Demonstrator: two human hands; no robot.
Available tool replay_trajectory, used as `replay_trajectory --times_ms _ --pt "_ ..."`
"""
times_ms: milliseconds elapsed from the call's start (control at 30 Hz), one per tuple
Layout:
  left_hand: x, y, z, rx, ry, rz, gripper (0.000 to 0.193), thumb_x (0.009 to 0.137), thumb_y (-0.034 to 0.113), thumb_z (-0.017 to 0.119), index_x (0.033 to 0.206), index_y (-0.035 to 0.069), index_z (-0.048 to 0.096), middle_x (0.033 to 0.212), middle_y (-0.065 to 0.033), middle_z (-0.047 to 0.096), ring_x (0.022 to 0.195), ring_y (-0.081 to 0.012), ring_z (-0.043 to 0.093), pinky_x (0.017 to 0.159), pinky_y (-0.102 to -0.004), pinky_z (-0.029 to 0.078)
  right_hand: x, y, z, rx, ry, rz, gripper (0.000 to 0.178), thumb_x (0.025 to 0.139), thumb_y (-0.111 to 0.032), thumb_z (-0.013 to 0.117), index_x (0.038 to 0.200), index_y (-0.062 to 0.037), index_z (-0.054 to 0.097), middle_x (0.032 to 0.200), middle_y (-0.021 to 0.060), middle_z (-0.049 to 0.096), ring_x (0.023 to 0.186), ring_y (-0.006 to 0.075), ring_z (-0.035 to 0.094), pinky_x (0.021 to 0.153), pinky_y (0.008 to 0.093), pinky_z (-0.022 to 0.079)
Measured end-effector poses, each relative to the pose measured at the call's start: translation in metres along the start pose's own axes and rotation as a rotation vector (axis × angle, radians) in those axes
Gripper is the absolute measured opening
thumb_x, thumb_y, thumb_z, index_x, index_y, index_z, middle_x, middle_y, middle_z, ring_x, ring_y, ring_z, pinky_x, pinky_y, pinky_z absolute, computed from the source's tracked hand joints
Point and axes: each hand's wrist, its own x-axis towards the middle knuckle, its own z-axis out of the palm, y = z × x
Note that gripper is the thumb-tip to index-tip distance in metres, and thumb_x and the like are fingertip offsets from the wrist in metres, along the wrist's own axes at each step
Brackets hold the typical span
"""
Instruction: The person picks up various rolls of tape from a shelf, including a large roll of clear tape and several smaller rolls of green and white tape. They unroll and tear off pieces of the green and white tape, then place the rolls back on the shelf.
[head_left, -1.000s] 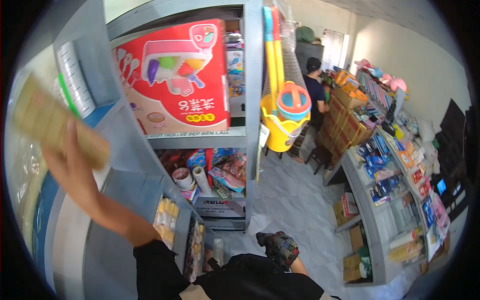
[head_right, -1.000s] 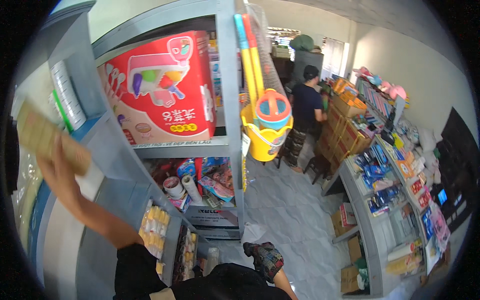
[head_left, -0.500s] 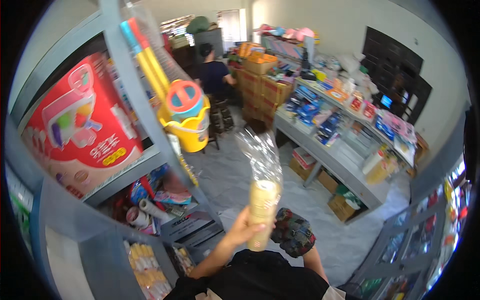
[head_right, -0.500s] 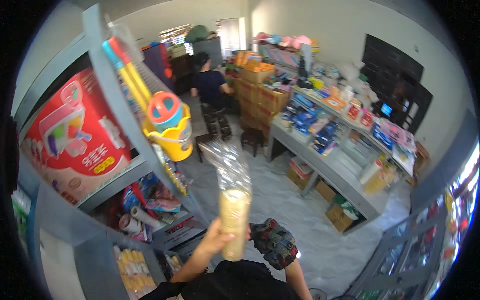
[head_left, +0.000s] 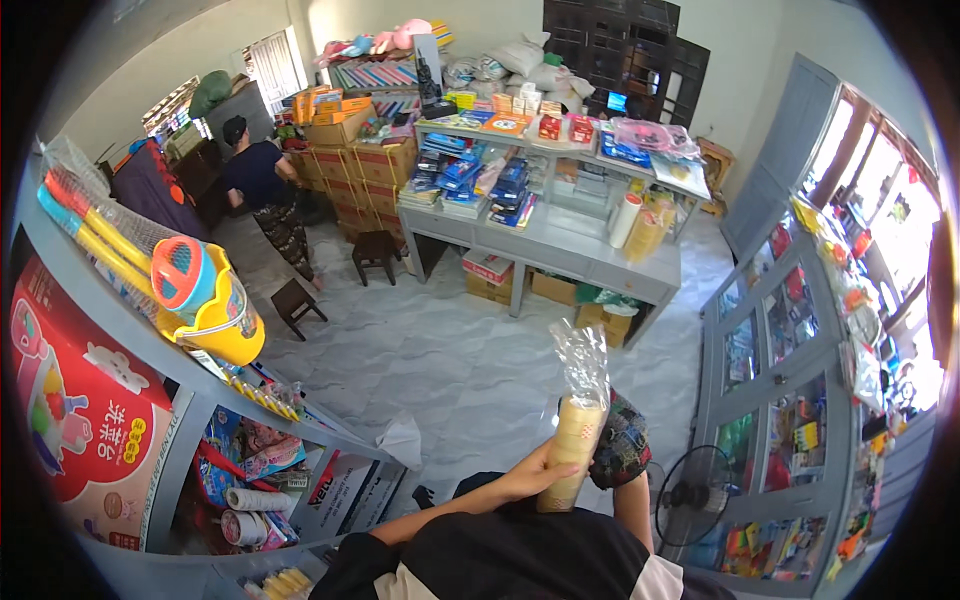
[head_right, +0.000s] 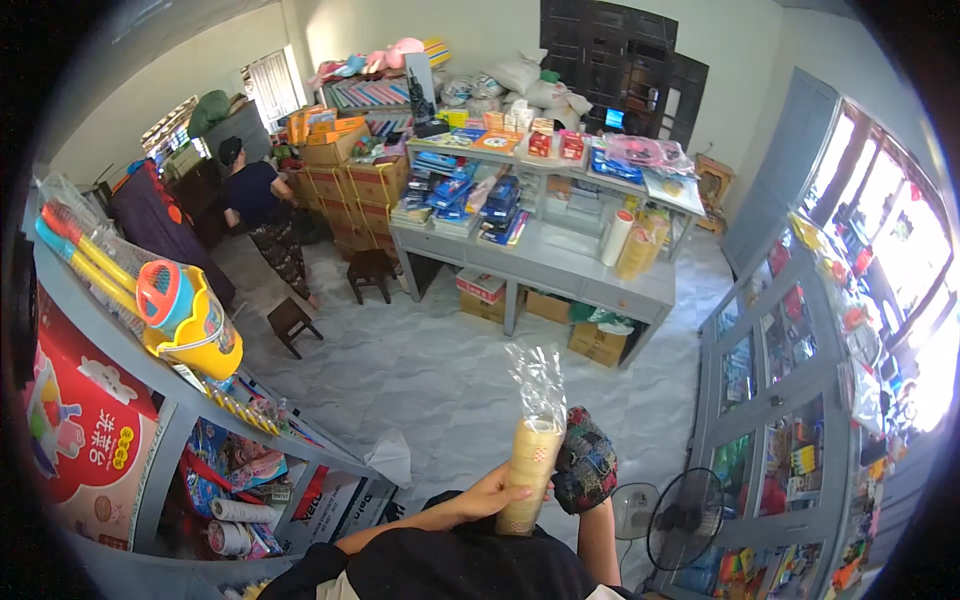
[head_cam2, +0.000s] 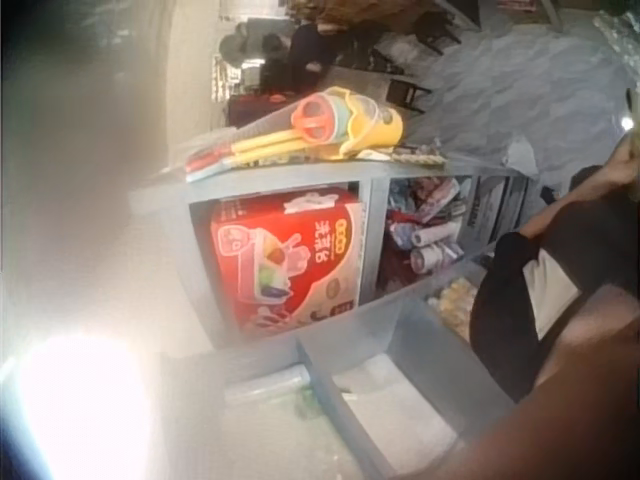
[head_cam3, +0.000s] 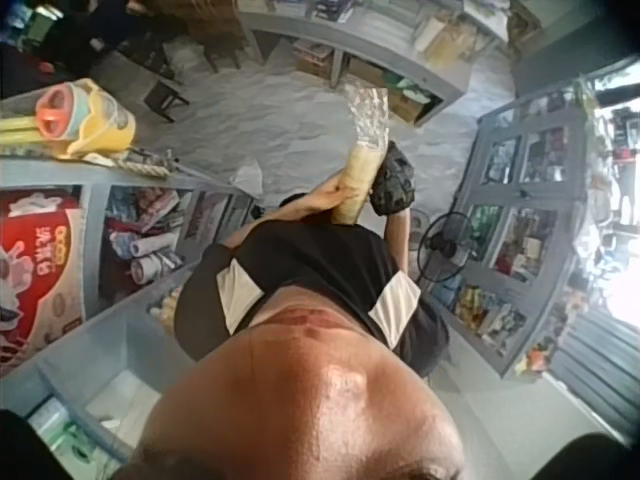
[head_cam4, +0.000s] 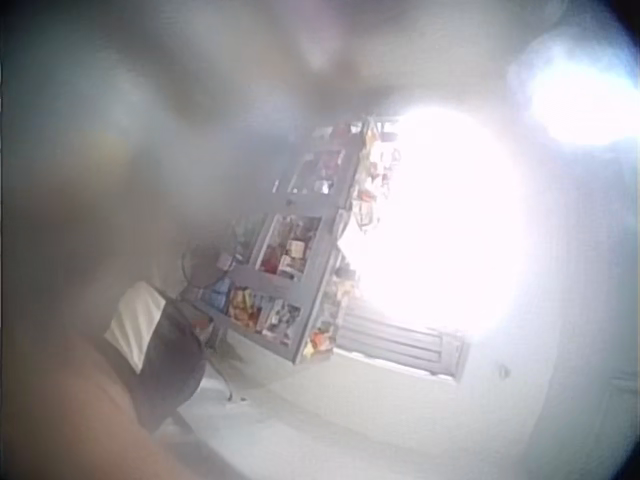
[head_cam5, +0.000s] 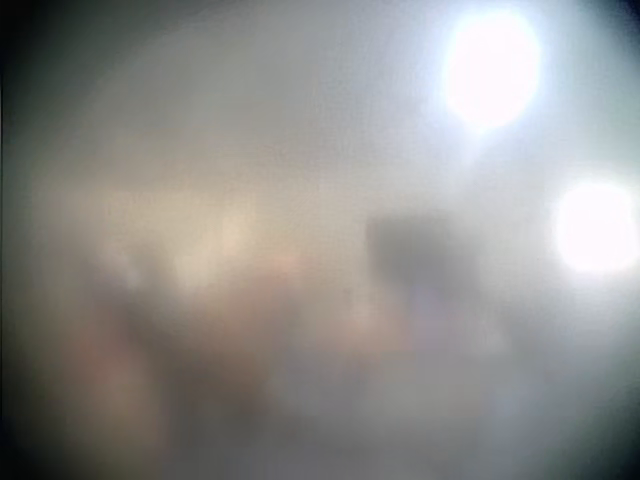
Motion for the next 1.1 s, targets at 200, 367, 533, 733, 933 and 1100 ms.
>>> replay_trajectory --times_ms 200,367,533,733,933,1100 --pt "0.001 -0.015 0.013 -0.022 -0.115 -0.173 0.051 0.082 0.018 0.057 0.123 0.003 0.031 0.104 -0.0073 0.051 0.093 -0.0156 0.052 0.082 -0.0303 0.042 -0.013 0.000 -0.002 -0.010 0.024 0.097 0.036 0.071 -0.025 0.060 0.100 -0.0062 0.054 0.098 0.0085 0.054 0.094 0.0285 0.050 0.085 0.0371 0.040" --pt "0.001 -0.015 0.012 -0.147 -0.108 -0.189 0.051 0.081 0.014 0.056 0.124 0.002 0.031 0.110 -0.0105 0.051 0.099 -0.0205 0.052 0.087 -0.0338 0.041 -0.015 0.000 0.002 0.002 0.024 0.121 0.035 0.071 -0.025 0.060 0.100 -0.0061 0.054 0.099 0.0085 0.054 0.094 0.0285 0.050 0.085 0.0370 0.040" --pt "-0.002 -0.017 0.002 -0.247 -0.140 -0.182 0.049 0.080 0.014 0.056 0.122 0.002 0.034 0.110 -0.0110 0.052 0.100 -0.0215 0.052 0.087 -0.0349 0.042 -0.011 0.000 0.009 0.019 0.003 0.117 0.035 0.071 -0.024 0.060 0.100 -0.0061 0.054 0.099 0.0085 0.054 0.094 0.0284 0.050 0.085 0.0369 0.040" --pt "-0.008 -0.024 -0.008 -0.364 -0.096 -0.187 0.044 0.084 0.021 0.050 0.121 0.002 0.035 0.108 -0.0118 0.053 0.098 -0.0204 0.053 0.085 -0.0345 0.043 -0.005 -0.003 0.019 0.046 -0.045 0.091 0.035 0.071 -0.024 0.059 0.101 -0.0060 0.054 0.099 0.0086 0.054 0.095 0.0283 0.050 0.085 0.0368 0.040" --pt "-0.018 -0.020 -0.014 -0.439 -0.031 -0.164 0.049 0.089 0.037 0.037 0.122 0.001 0.033 0.112 -0.0153 0.049 0.102 -0.0234 0.051 0.086 -0.0369 0.043 0.002 -0.008 0.030 0.075 -0.089 0.066 0.035 0.071 -0.023 0.059 0.101 -0.0060 0.054 0.099 0.0086 0.054 0.095 0.0282 0.050 0.085 0.0367 0.040" --pt "-0.024 -0.023 -0.018 -0.413 0.011 -0.171 0.055 0.088 0.044 0.035 0.122 0.001 0.033 0.111 -0.0150 0.051 0.102 -0.0233 0.051 0.085 -0.0375 0.044 0.007 -0.015 0.043 0.116 -0.132 0.037 0.034 0.072 -0.023 0.059 0.101 -0.0059 0.054 0.099 0.0086 0.054 0.095 0.0281 0.050 0.085 0.0366 0.040"
